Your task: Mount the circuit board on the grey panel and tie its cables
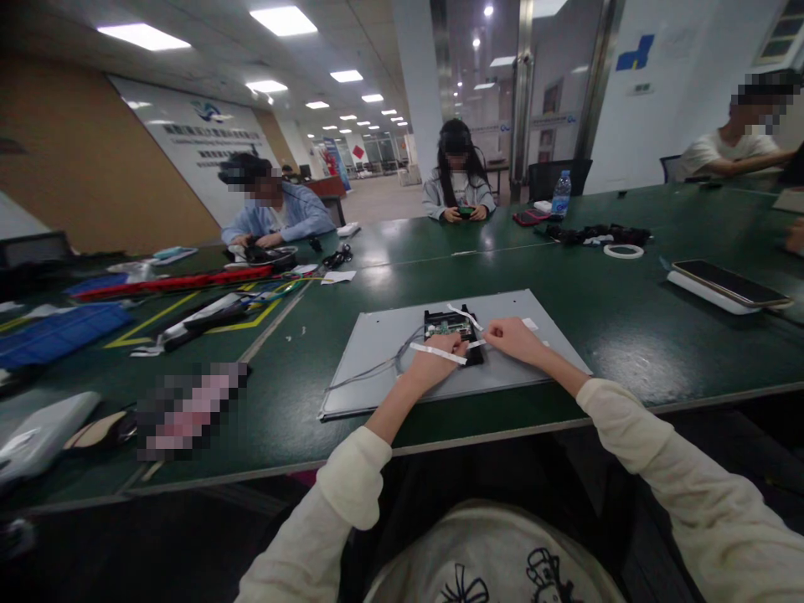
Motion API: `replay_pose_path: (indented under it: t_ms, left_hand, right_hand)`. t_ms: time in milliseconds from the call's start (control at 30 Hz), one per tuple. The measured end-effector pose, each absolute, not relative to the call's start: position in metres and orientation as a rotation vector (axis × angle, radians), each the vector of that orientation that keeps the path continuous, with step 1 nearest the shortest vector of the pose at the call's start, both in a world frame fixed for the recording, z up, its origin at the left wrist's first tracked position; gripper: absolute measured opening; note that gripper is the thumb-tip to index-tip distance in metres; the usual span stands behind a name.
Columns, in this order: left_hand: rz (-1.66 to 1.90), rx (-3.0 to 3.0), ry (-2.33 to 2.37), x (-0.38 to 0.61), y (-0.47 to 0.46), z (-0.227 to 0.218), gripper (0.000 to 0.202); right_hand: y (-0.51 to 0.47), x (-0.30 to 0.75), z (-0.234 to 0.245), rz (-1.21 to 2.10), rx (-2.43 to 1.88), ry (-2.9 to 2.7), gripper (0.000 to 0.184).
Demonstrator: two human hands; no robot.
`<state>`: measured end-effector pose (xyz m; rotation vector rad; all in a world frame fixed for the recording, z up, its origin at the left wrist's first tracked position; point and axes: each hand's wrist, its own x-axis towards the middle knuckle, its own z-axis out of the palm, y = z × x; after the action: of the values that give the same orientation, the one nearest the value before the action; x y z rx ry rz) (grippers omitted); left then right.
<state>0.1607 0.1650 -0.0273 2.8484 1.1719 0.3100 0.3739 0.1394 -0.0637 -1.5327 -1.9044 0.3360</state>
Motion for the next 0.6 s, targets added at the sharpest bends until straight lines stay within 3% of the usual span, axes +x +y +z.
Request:
replay_pose_path:
  t_ms: [600]
  left_hand:
    - [0.205,2.853,1.253,0.163,0.160,-0.023,0.029]
  right_hand:
    - [0.133,0.365,-0.060,0.101,-1.751,-2.020,0.034]
